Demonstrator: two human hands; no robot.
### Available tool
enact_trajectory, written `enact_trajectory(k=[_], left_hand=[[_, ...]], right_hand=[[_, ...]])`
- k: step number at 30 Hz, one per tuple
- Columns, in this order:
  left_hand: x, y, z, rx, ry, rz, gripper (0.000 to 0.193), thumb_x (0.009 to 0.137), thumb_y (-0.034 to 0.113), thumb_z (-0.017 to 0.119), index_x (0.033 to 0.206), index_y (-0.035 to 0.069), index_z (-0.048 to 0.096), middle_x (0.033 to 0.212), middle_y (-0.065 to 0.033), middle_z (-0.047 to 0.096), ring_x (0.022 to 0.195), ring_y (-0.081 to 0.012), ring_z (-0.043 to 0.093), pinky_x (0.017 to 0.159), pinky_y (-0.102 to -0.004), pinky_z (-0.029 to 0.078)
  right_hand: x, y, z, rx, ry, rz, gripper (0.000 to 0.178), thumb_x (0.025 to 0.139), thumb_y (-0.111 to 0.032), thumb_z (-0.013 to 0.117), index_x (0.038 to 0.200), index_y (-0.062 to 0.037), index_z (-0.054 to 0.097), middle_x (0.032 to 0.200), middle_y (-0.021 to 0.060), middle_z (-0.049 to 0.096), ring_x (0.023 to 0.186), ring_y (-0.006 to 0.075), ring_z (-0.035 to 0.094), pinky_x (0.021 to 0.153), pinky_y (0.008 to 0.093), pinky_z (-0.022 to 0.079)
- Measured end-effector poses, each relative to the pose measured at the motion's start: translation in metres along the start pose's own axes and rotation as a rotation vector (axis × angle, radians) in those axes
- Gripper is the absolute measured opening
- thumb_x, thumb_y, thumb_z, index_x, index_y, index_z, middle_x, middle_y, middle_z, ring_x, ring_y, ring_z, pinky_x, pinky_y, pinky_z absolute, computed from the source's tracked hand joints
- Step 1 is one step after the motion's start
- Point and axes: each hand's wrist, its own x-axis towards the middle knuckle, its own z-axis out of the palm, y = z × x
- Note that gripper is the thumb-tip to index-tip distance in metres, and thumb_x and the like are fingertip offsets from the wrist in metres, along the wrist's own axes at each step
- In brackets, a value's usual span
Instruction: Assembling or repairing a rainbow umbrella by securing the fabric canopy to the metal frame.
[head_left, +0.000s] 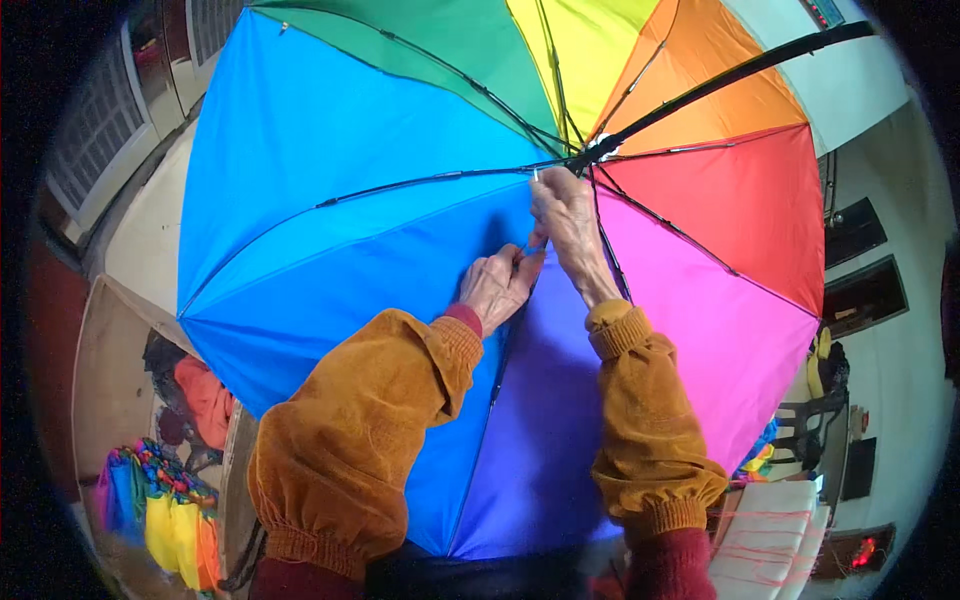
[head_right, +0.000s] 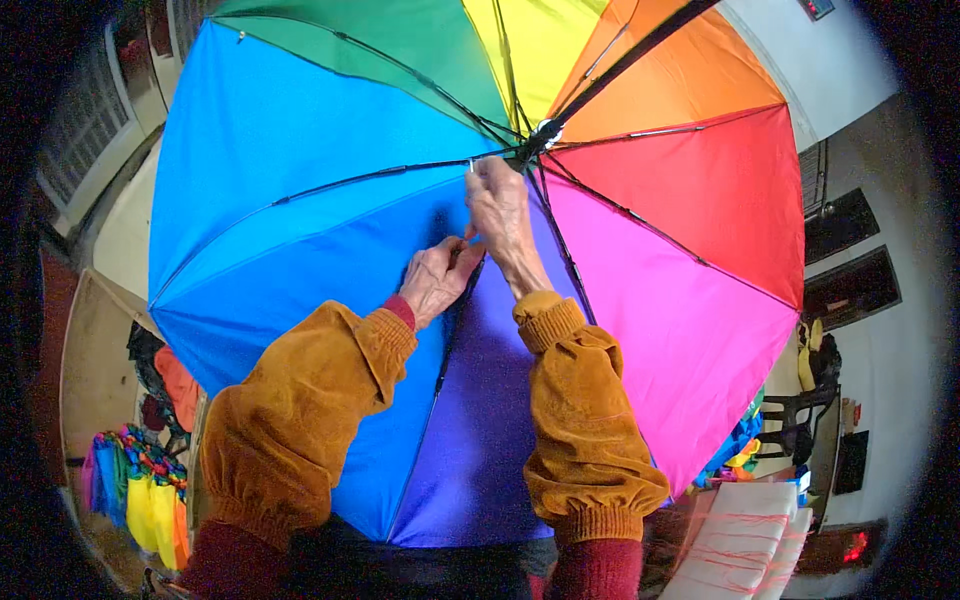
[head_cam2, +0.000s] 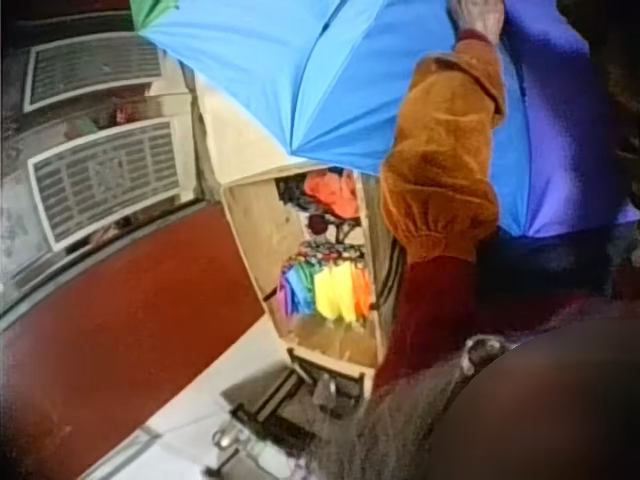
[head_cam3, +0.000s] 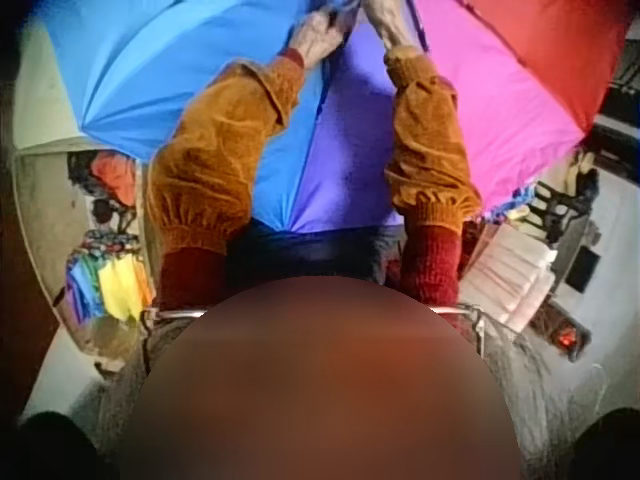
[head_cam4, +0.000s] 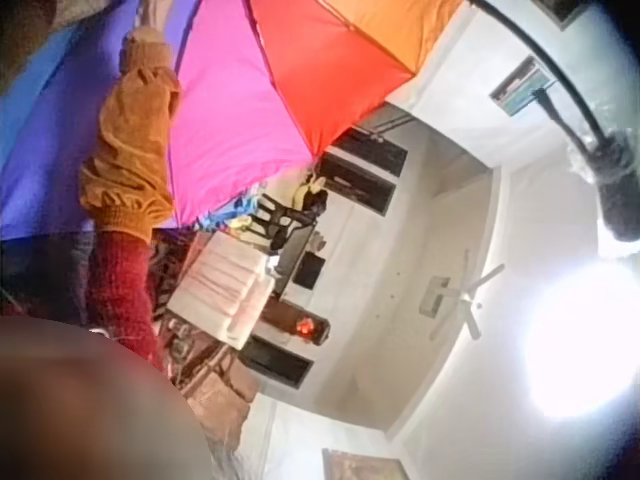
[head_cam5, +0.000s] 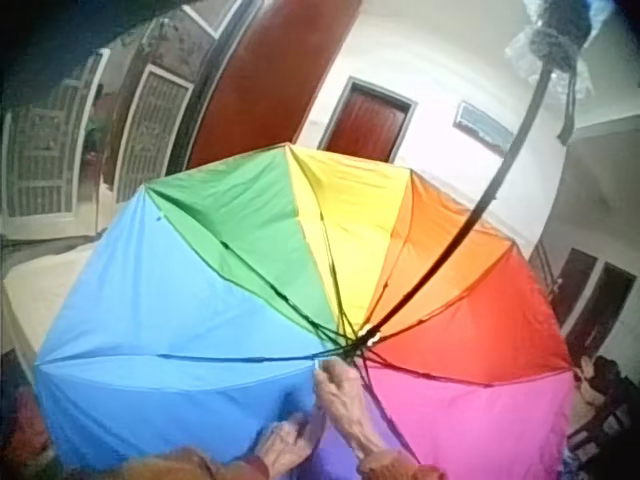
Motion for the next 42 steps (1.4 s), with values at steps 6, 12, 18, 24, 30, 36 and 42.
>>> enact_trajectory(k=[6, 12, 18, 24, 30, 36, 42], left_hand=[[-0.008, 0.007, 0.003, 0.102, 0.107, 0.044, 0.02, 0.083, 0.018, 0.053, 0.088, -0.001, 0.057, 0.067, -0.0194, 0.056, 0.063, -0.0359, 0.056, 0.056, -0.0366, 0.043], [-0.006, 0.011, 0.0, 0.015, 0.017, -0.032, 0.019, 0.083, 0.019, 0.053, 0.085, 0.0, 0.057, 0.062, -0.0175, 0.052, 0.054, -0.0278, 0.051, 0.054, -0.036, 0.041], [0.005, 0.005, -0.002, -0.007, -0.041, -0.002, 0.019, 0.079, 0.019, 0.055, 0.078, 0.001, 0.059, 0.063, -0.0224, 0.054, 0.059, -0.0377, 0.055, 0.053, -0.041, 0.041], [0.004, 0.003, 0.004, -0.015, 0.003, 0.012, 0.016, 0.078, 0.014, 0.053, 0.071, -0.001, 0.052, 0.052, -0.0073, 0.04, 0.051, -0.0105, 0.036, 0.047, -0.0298, 0.034], [0.004, 0.002, 0.006, -0.103, 0.01, 0.027, 0.019, 0.082, 0.014, 0.055, 0.069, 0.0, 0.055, 0.052, 0.0, 0.037, 0.051, -0.0066, 0.033, 0.044, -0.0278, 0.03], [0.001, 0.006, 0.011, -0.09, 0.05, -0.018, 0.017, 0.083, 0.015, 0.057, 0.077, 0.0, 0.062, 0.052, 0.0036, 0.038, 0.052, -0.0046, 0.032, 0.043, -0.0262, 0.029], [-0.001, 0.005, 0.012, -0.071, 0.057, -0.068, 0.017, 0.081, 0.016, 0.057, 0.088, 0.002, 0.063, 0.061, -0.0121, 0.052, 0.054, -0.0216, 0.048, 0.05, -0.0354, 0.037]], right_hand=[[0.001, -0.007, 0.002, -0.159, -0.102, -0.145, 0.023, 0.081, -0.008, 0.043, 0.098, 0.0034, 0.053, 0.058, 0.002, 0.042, 0.045, 0.0097, 0.041, 0.04, 0.0243, 0.043], [-0.001, -0.007, -0.004, -0.131, -0.212, -0.117, 0.02, 0.079, -0.006, 0.042, 0.092, 0.0039, 0.055, 0.057, 0.0016, 0.041, 0.046, 0.0094, 0.041, 0.04, 0.0245, 0.043], [-0.004, -0.005, 0.0, -0.141, -0.186, -0.116, 0.02, 0.077, -0.005, 0.041, 0.086, 0.0048, 0.056, 0.057, 0.0015, 0.042, 0.046, 0.0093, 0.041, 0.04, 0.0244, 0.043], [-0.01, -0.004, -0.004, -0.142, -0.188, -0.109, 0.02, 0.076, -0.004, 0.04, 0.083, 0.0051, 0.056, 0.057, 0.0021, 0.043, 0.045, 0.0092, 0.042, 0.039, 0.024, 0.042], [-0.017, 0.001, -0.013, -0.106, -0.093, -0.169, 0.019, 0.074, -0.002, 0.04, 0.081, 0.0049, 0.056, 0.056, 0.0017, 0.044, 0.043, 0.009, 0.041, 0.037, 0.0232, 0.04], [-0.015, 0.006, -0.013, -0.06, -0.075, -0.193, 0.019, 0.073, -0.002, 0.04, 0.08, 0.0048, 0.056, 0.055, 0.0012, 0.043, 0.042, 0.0083, 0.041, 0.036, 0.0231, 0.039], [-0.01, 0.008, -0.011, -0.049, -0.081, -0.157, 0.018, 0.072, -0.002, 0.041, 0.079, 0.0046, 0.056, 0.055, 0.0003, 0.042, 0.044, 0.0072, 0.039, 0.037, 0.0225, 0.038]])
